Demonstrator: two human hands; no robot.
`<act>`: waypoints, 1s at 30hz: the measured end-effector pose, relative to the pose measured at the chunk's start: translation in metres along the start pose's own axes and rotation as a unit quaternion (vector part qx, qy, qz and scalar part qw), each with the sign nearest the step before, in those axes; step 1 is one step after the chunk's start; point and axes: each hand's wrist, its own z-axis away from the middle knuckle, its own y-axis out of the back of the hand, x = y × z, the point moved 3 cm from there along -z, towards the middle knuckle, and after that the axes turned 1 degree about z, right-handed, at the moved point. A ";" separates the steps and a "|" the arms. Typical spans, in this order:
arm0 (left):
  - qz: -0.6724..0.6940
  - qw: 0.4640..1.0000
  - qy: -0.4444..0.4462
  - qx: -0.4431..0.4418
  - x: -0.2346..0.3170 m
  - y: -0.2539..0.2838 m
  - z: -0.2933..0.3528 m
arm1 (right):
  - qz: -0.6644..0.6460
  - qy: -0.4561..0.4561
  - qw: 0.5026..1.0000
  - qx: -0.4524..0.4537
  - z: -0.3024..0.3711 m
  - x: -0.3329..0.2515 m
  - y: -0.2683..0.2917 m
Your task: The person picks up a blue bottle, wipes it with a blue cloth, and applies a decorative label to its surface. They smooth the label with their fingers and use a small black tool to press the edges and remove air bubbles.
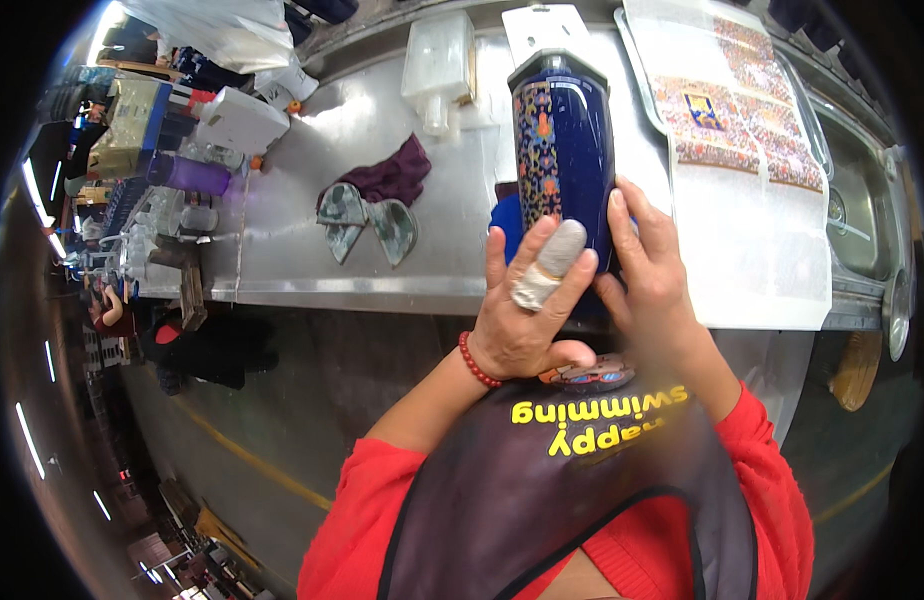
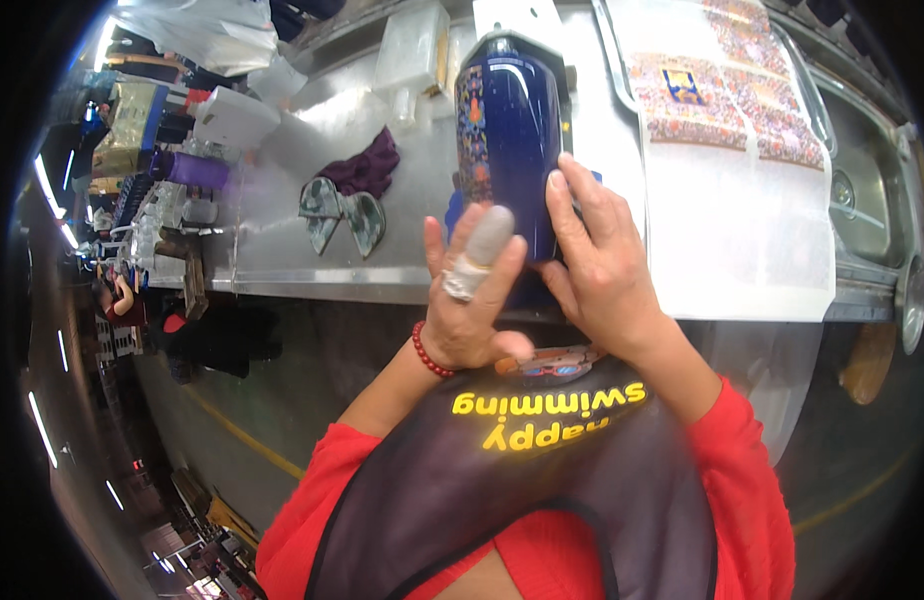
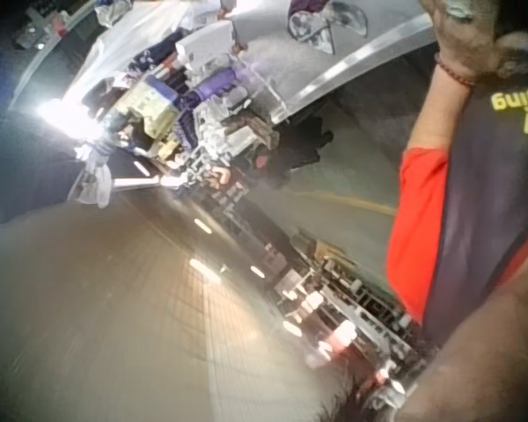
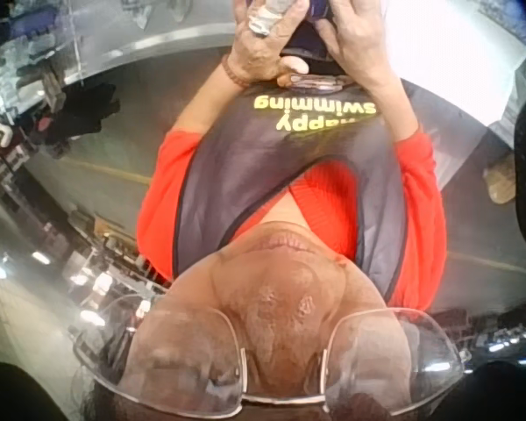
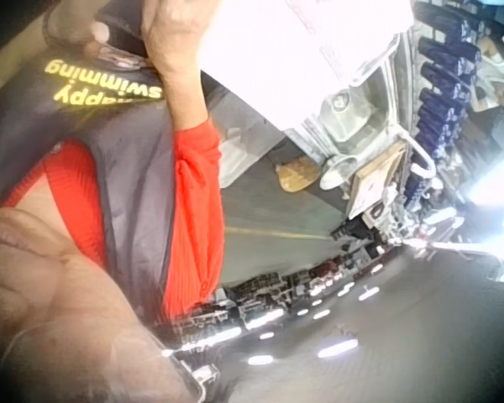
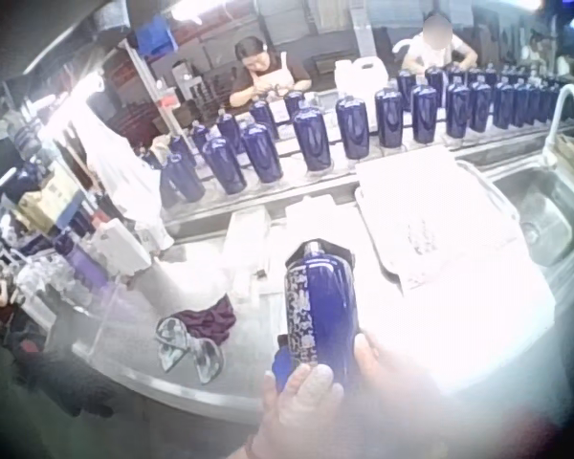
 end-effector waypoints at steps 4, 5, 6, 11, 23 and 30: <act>0.176 0.975 0.136 0.009 -0.044 0.003 -0.026 | -0.007 0.001 1.000 -0.003 -0.001 -0.002 0.000; 0.174 0.976 0.131 -0.007 -0.049 0.001 -0.032 | -0.009 0.001 1.000 -0.006 -0.001 -0.002 0.000; 0.174 0.977 0.123 -0.010 -0.050 0.000 -0.036 | -0.016 0.002 1.000 -0.002 -0.001 -0.002 0.001; 0.080 0.994 0.070 -0.013 -0.036 0.006 -0.049 | 0.011 0.002 1.000 -0.006 -0.003 -0.003 0.004; 0.098 0.991 0.062 -0.070 -0.050 0.018 -0.103 | 0.001 -0.001 1.000 -0.024 -0.004 -0.004 0.005; 0.084 0.996 -0.004 -0.037 -0.028 0.033 -0.079 | -0.009 -0.003 1.000 -0.016 -0.003 -0.001 0.003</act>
